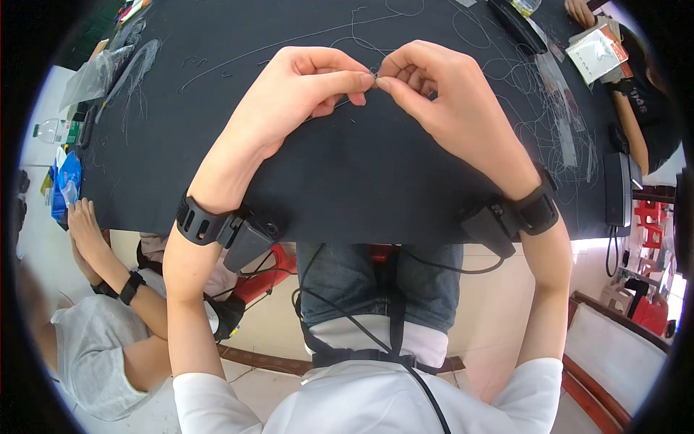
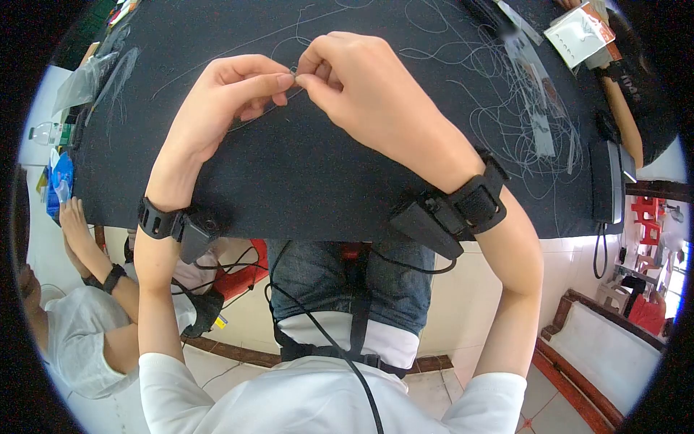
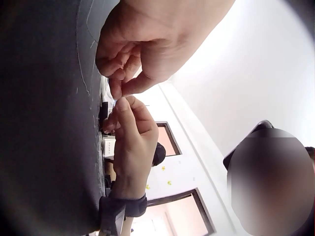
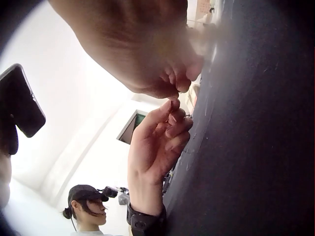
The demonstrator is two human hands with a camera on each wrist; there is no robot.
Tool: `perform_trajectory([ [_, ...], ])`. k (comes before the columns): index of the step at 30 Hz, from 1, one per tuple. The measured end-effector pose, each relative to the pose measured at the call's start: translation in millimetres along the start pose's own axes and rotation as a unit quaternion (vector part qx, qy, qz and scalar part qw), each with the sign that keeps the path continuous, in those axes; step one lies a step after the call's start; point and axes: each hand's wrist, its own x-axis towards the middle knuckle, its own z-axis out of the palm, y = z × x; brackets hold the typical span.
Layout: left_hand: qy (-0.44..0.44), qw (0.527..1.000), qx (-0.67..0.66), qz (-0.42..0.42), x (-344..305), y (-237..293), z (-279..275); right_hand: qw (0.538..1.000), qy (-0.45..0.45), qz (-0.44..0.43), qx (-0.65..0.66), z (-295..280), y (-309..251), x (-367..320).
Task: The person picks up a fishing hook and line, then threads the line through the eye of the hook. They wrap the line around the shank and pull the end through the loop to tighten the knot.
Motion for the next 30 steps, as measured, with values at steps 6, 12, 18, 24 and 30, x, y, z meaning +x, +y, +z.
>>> perform_trajectory([
  [6, 0.004, 1.000, 0.005, 0.003, -0.3, 0.1, 1.1, 0.999, 0.020, -0.040, -0.014, 2.0, 3.6, -0.7],
  [12, 0.024, 0.998, 0.037, 0.048, -0.4, -2.3, 1.9, 0.998, 0.029, 0.030, 0.041, 2.9, 4.0, -2.0],
  [18, 0.041, 0.990, 0.091, 0.095, -0.1, -3.5, 3.1, 0.997, 0.049, 0.045, 0.041, 1.0, 3.1, -2.6],
  [24, 0.046, 0.989, 0.101, 0.093, -0.9, -3.0, 4.1, 0.998, 0.053, 0.024, 0.039, 3.3, 4.8, -0.9],
  [30, 0.054, 0.994, 0.066, 0.064, -2.8, 1.5, 4.5, 0.994, 0.068, 0.039, 0.073, 6.9, 6.0, -1.6],
])
